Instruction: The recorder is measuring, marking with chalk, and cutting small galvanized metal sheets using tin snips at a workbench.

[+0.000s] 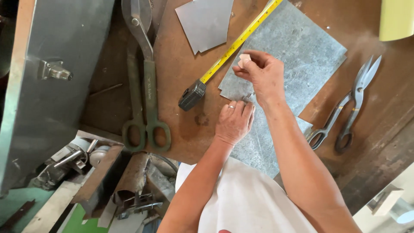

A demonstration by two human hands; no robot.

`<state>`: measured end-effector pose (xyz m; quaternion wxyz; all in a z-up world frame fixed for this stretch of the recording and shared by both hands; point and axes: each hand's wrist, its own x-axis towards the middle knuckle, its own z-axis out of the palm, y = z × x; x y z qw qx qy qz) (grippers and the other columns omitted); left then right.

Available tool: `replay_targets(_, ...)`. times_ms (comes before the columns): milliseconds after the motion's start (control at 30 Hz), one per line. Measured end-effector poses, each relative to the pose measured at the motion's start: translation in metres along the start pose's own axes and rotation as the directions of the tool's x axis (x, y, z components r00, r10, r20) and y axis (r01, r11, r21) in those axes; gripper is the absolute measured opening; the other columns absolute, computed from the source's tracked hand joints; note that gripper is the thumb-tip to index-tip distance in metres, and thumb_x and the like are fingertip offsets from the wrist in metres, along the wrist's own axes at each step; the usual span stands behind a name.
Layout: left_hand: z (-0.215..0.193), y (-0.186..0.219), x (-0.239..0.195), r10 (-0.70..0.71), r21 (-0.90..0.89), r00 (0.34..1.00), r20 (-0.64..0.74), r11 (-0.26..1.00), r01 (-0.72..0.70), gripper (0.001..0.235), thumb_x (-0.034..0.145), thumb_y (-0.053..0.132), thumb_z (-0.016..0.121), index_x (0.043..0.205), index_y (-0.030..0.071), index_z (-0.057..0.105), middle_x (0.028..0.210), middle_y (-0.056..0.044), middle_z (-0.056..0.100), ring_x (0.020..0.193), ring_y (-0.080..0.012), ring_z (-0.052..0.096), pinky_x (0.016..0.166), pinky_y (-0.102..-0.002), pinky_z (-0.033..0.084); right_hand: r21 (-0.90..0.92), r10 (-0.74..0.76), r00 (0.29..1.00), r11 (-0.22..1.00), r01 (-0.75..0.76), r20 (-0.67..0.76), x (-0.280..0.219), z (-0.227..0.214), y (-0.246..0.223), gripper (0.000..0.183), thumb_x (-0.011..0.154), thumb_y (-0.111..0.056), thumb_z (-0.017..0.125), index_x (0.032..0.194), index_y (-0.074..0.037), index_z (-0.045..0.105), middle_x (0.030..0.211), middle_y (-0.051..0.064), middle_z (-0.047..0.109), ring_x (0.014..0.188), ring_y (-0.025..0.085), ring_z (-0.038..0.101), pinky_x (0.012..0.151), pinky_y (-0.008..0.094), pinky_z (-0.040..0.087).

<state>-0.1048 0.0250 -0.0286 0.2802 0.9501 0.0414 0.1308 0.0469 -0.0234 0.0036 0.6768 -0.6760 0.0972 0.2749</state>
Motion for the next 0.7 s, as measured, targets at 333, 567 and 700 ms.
replay_targets(333, 0.002, 0.000, -0.001, 0.003, -0.006, 1.000, -0.003, 1.000, -0.003, 0.016, 0.095, 0.023, 0.069, 0.105, 0.012, 0.064, 0.090, -0.005, 0.060, 0.088, -0.0237, 0.062, 0.077, -0.039, 0.046, 0.001, 0.077, 0.995, 0.997, -0.077, -0.071, 0.014, -0.001, -0.013, 0.029, 0.090, -0.003, 0.071, 0.116, 0.011, 0.065, 0.092, 0.015, 0.072, 0.081, 0.023, 0.078, 0.076, 0.035, 0.070)
replay_targets(567, 0.003, -0.001, -0.002, 0.001, -0.009, 1.000, 0.024, 1.000, -0.001, 0.016, 0.095, 0.023, 0.069, 0.106, 0.012, 0.064, 0.089, -0.005, 0.060, 0.085, -0.0237, 0.062, 0.075, -0.039, 0.045, -0.015, 0.115, 0.987, 0.993, -0.117, -0.115, 0.021, 0.013, -0.024, 0.025, 0.092, -0.008, 0.074, 0.105, 0.013, 0.069, 0.093, 0.014, 0.073, 0.074, 0.021, 0.074, 0.069, 0.035, 0.068)
replay_targets(700, 0.004, -0.001, 0.000, 0.001, -0.014, 1.000, 0.018, 1.000, -0.001, 0.016, 0.095, 0.022, 0.069, 0.106, 0.012, 0.064, 0.089, -0.005, 0.059, 0.086, -0.0236, 0.062, 0.076, -0.039, 0.046, -0.066, 0.084, 0.990, 0.994, -0.092, -0.114, 0.023, 0.014, -0.026, 0.023, 0.091, -0.010, 0.074, 0.103, 0.010, 0.072, 0.091, 0.014, 0.076, 0.076, 0.018, 0.076, 0.069, 0.033, 0.069)
